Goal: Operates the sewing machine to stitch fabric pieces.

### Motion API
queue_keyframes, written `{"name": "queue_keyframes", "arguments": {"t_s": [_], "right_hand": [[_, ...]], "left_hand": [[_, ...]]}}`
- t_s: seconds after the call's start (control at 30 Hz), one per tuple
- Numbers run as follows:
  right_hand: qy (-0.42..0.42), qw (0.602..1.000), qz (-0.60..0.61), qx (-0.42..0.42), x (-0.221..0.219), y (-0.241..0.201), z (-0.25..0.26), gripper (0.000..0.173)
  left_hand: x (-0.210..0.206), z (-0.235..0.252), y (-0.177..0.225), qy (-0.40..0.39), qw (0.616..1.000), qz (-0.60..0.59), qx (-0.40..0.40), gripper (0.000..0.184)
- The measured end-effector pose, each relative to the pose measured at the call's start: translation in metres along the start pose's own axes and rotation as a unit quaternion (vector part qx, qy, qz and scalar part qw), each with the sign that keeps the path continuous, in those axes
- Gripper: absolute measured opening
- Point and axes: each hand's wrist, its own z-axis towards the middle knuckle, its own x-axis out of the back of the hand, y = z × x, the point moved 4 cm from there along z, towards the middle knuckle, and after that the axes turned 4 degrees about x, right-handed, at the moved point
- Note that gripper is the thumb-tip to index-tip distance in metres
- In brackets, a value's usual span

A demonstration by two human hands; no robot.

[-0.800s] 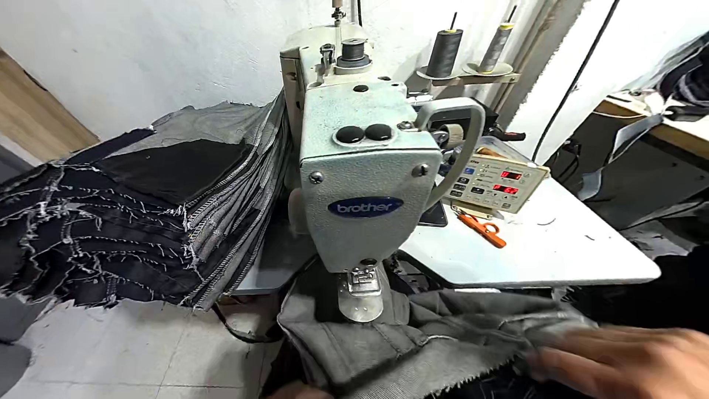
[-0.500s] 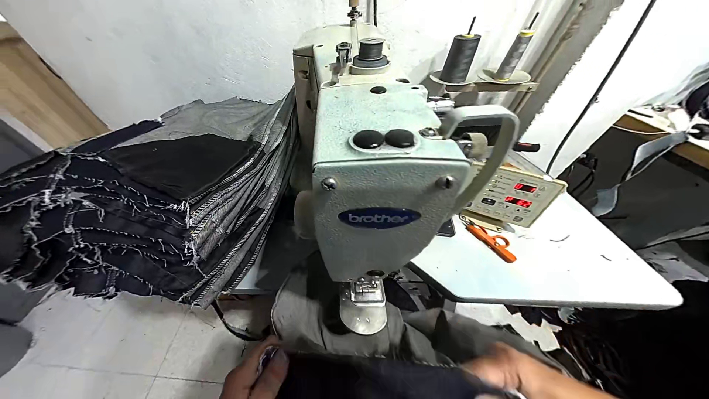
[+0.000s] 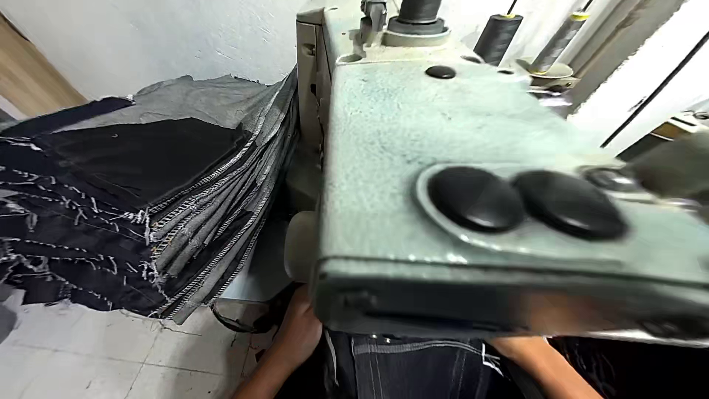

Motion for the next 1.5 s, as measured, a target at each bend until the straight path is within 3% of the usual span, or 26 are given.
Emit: {"name": "queue_keyframes", "arguments": {"t_s": [0.03,0.1,0.2,0.27,0.37,0.43,0.5,0.57,0.67,0.77,0.9,0.97,1.03,1.23,1.37,1.5], "right_hand": [[0.007,1.000,0.000,0.007,-0.001,-0.002,-0.006,0.062],[0.000,1.000,0.000,-0.001,0.008,-0.011,-0.002,0.057],[-0.046,0.998,0.021,-0.040,0.038,-0.029,0.032,0.027],[-0.086,0.992,0.038,-0.080,0.051,-0.038,0.047,0.015],[-0.134,0.985,0.055,-0.090,0.037,-0.021,0.038,0.027],[-0.086,0.996,0.028,-0.013,-0.002,0.020,0.011,0.044],[-0.116,0.992,0.043,-0.019,-0.010,0.031,0.004,0.049],[-0.138,0.988,0.044,-0.044,-0.001,0.023,0.011,0.043],[-0.164,0.977,0.053,-0.126,0.042,-0.027,0.040,0.021],[-0.096,0.992,0.042,-0.075,0.042,-0.029,0.041,0.018],[-0.064,0.995,0.056,-0.051,0.028,-0.008,0.035,0.035],[-0.046,0.996,0.054,-0.049,0.025,0.003,0.029,0.055],[-0.038,0.997,0.059,-0.034,0.022,0.012,0.020,0.063],[-0.056,0.997,0.035,-0.028,0.020,0.031,0.002,0.053],[-0.088,0.991,0.084,-0.056,0.023,0.041,-0.012,0.047],[-0.130,0.956,0.214,-0.151,0.015,0.054,-0.028,0.042]], "left_hand": [[0.000,-0.011,0.002,0.028,0.999,-0.030,-0.027,0.028],[0.001,-0.020,0.005,0.067,0.997,0.025,-0.036,0.026],[0.006,-0.013,0.018,0.036,0.986,0.155,0.049,0.025],[0.009,-0.004,0.010,0.032,0.986,0.156,0.056,0.028],[0.009,0.000,0.009,0.050,0.993,0.102,0.036,0.029],[0.008,-0.002,0.017,0.026,0.991,0.098,0.089,0.027],[0.008,-0.001,0.011,0.003,0.985,0.122,0.119,0.029],[0.009,0.000,0.013,-0.012,0.979,0.139,0.151,0.030],[0.010,0.000,0.016,-0.012,0.976,0.149,0.158,0.031],[0.013,-0.002,0.005,0.048,0.993,0.085,0.070,0.026],[0.018,0.001,0.014,0.037,0.996,0.042,0.070,0.017],[0.020,-0.001,0.019,0.028,0.997,0.037,0.065,0.018],[0.024,-0.007,0.024,0.019,0.997,0.028,0.071,0.024],[0.023,-0.022,0.024,-0.023,0.996,-0.092,0.000,0.053],[0.023,-0.025,0.024,-0.056,0.996,-0.064,-0.003,0.055],[0.022,-0.024,0.021,-0.060,0.997,-0.049,-0.002,0.051]]}}
